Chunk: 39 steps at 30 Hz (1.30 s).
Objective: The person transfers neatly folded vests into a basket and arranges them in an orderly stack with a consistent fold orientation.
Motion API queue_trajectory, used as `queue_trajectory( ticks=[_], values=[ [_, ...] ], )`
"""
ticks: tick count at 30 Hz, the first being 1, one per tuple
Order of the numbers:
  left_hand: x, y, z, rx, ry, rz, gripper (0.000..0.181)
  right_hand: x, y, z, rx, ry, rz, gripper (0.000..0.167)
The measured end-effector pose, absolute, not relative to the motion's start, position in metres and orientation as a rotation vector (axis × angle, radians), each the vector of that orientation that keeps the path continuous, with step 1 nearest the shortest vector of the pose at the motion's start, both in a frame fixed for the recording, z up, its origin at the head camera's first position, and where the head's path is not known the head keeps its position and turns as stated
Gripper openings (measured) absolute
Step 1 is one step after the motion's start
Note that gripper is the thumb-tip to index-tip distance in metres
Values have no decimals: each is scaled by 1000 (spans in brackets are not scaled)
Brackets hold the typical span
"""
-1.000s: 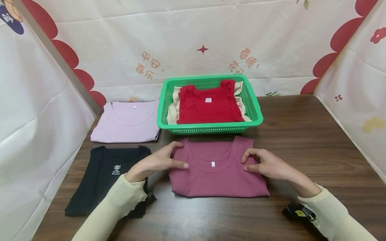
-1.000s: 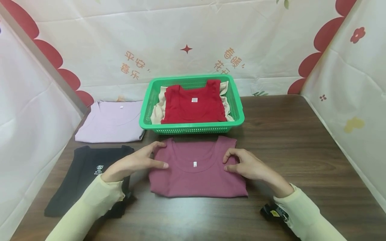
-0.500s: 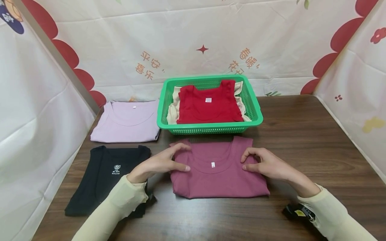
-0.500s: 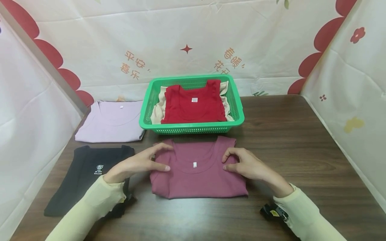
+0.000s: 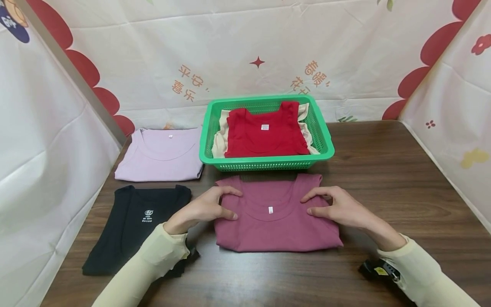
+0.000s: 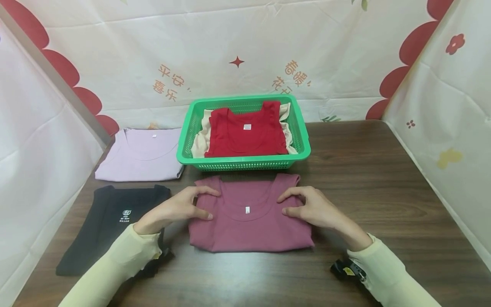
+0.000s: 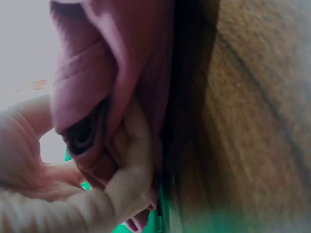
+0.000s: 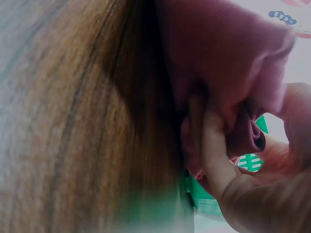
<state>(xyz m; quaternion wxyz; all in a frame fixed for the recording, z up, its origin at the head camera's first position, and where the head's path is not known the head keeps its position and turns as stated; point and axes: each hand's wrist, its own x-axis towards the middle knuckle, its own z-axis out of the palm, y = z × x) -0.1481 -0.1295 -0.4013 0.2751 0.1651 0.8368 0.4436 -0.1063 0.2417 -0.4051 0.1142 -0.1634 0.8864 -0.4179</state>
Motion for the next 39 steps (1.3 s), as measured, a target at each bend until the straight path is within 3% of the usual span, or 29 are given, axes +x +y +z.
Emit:
queue_trajectory(
  ticks=[8, 19, 39],
  values=[
    [-147, -126, -401, 423, 2358, 1154, 79, -108, 246, -404, -484, 2572, -1171, 40],
    [-148, -127, -398, 410, 2498, 1016, 86, -109, 253, -399, -459, 2537, -1051, 64],
    [-140, -133, -376, 508, 2559, 897, 88, -101, 258, -370, -427, 2560, -997, 70]
  ],
)
